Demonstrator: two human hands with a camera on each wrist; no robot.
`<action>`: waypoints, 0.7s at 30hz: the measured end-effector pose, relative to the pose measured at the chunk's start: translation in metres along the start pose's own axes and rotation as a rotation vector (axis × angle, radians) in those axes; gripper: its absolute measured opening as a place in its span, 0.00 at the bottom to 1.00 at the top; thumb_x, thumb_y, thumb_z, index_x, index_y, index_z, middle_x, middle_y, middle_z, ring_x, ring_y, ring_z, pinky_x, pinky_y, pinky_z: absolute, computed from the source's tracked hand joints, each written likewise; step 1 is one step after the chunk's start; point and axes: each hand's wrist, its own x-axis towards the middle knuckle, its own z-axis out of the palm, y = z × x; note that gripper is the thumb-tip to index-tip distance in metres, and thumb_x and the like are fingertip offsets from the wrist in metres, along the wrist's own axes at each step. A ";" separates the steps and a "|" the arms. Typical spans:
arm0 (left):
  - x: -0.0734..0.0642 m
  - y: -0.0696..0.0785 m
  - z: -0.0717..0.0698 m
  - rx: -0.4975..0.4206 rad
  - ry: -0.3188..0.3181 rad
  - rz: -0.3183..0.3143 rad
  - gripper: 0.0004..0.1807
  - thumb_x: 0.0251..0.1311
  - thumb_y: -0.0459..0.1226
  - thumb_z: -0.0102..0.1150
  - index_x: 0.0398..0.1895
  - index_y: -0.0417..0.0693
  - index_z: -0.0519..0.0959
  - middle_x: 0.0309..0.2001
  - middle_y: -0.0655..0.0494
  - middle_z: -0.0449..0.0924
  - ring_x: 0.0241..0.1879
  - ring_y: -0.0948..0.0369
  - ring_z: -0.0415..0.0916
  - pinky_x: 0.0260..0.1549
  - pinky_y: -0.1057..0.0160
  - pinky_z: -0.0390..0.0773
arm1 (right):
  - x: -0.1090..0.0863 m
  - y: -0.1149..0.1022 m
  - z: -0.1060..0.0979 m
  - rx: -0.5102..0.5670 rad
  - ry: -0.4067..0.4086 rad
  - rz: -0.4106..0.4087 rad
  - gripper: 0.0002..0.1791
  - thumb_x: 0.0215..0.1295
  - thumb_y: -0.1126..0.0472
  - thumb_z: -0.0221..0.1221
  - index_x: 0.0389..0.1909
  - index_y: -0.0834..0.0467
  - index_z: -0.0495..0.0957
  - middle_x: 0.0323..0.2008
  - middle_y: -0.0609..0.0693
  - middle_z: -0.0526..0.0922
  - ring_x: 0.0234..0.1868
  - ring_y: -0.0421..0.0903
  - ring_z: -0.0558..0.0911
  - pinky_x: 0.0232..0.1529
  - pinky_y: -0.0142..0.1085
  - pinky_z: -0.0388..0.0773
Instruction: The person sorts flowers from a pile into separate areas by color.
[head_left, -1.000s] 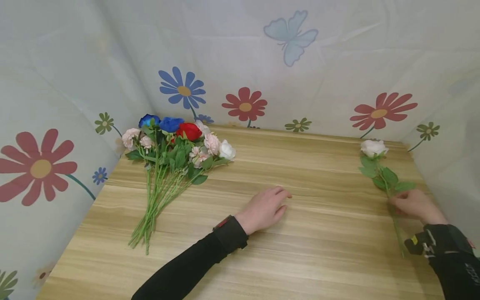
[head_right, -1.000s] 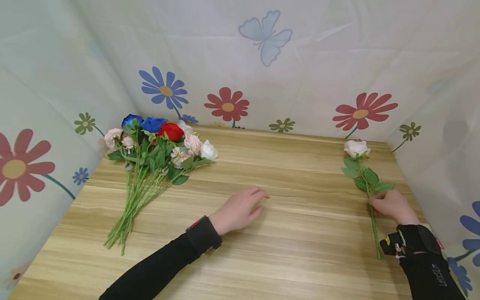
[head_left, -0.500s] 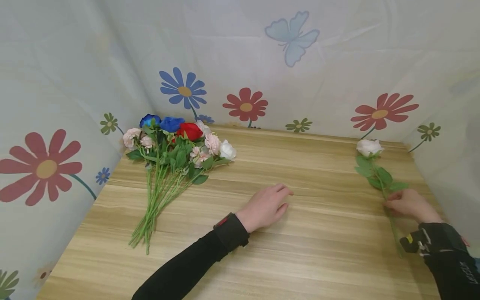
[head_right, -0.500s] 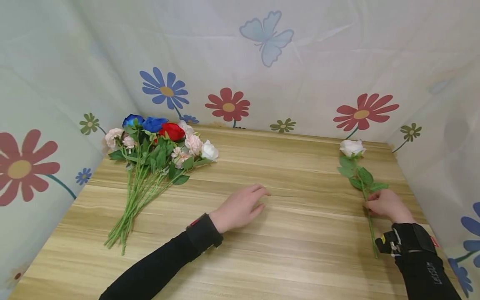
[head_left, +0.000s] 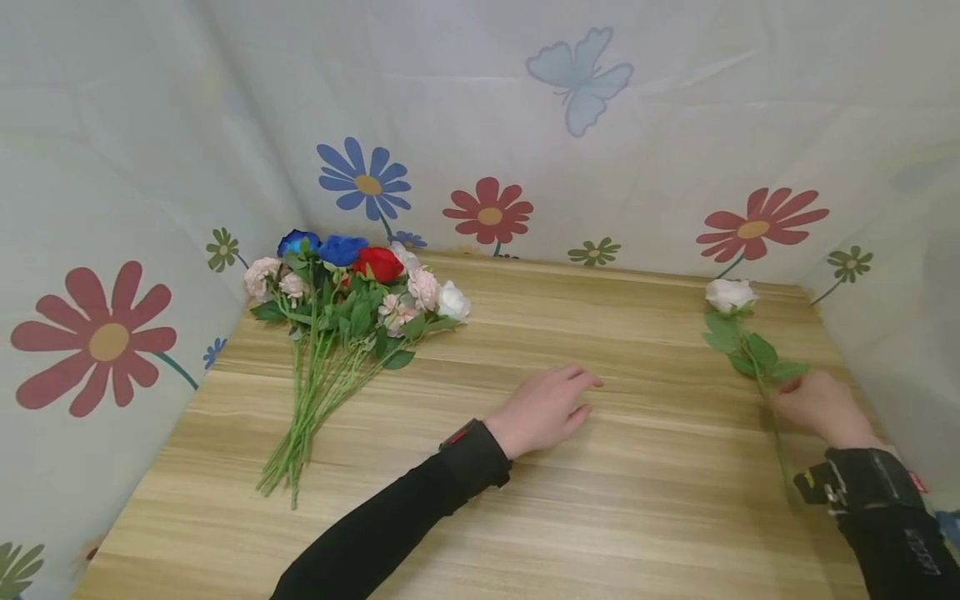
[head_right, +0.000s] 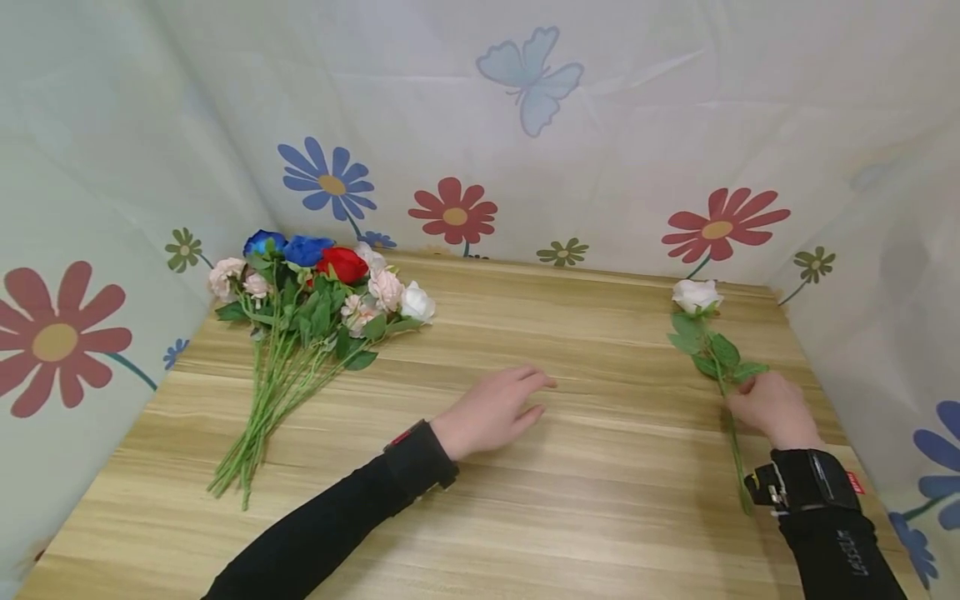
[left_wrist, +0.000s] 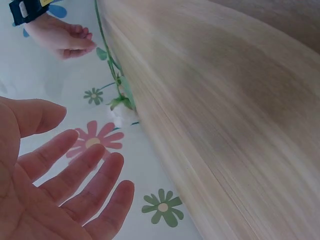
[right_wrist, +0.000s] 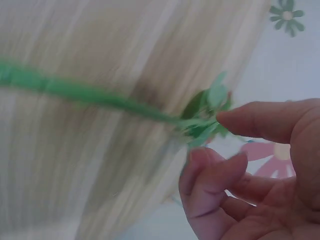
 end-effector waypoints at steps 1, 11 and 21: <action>0.000 0.000 0.000 0.001 -0.002 -0.003 0.19 0.65 0.41 0.54 0.58 0.48 0.73 0.54 0.56 0.75 0.50 0.61 0.74 0.48 0.66 0.75 | -0.002 -0.004 0.001 -0.002 0.041 -0.013 0.24 0.59 0.55 0.55 0.40 0.76 0.77 0.39 0.74 0.78 0.35 0.69 0.77 0.29 0.49 0.75; -0.008 -0.008 -0.007 -0.002 -0.036 -0.053 0.19 0.66 0.41 0.53 0.59 0.46 0.73 0.54 0.54 0.76 0.52 0.60 0.74 0.51 0.64 0.74 | -0.008 -0.060 0.023 0.151 0.283 -0.117 0.18 0.64 0.58 0.55 0.38 0.72 0.77 0.30 0.64 0.81 0.27 0.52 0.77 0.23 0.40 0.71; -0.029 -0.035 -0.020 -0.016 0.001 -0.117 0.15 0.67 0.39 0.52 0.54 0.45 0.76 0.51 0.52 0.78 0.49 0.58 0.76 0.48 0.61 0.76 | -0.010 -0.142 0.051 0.517 0.329 -0.182 0.16 0.68 0.60 0.52 0.44 0.70 0.77 0.34 0.62 0.80 0.28 0.42 0.78 0.26 0.28 0.74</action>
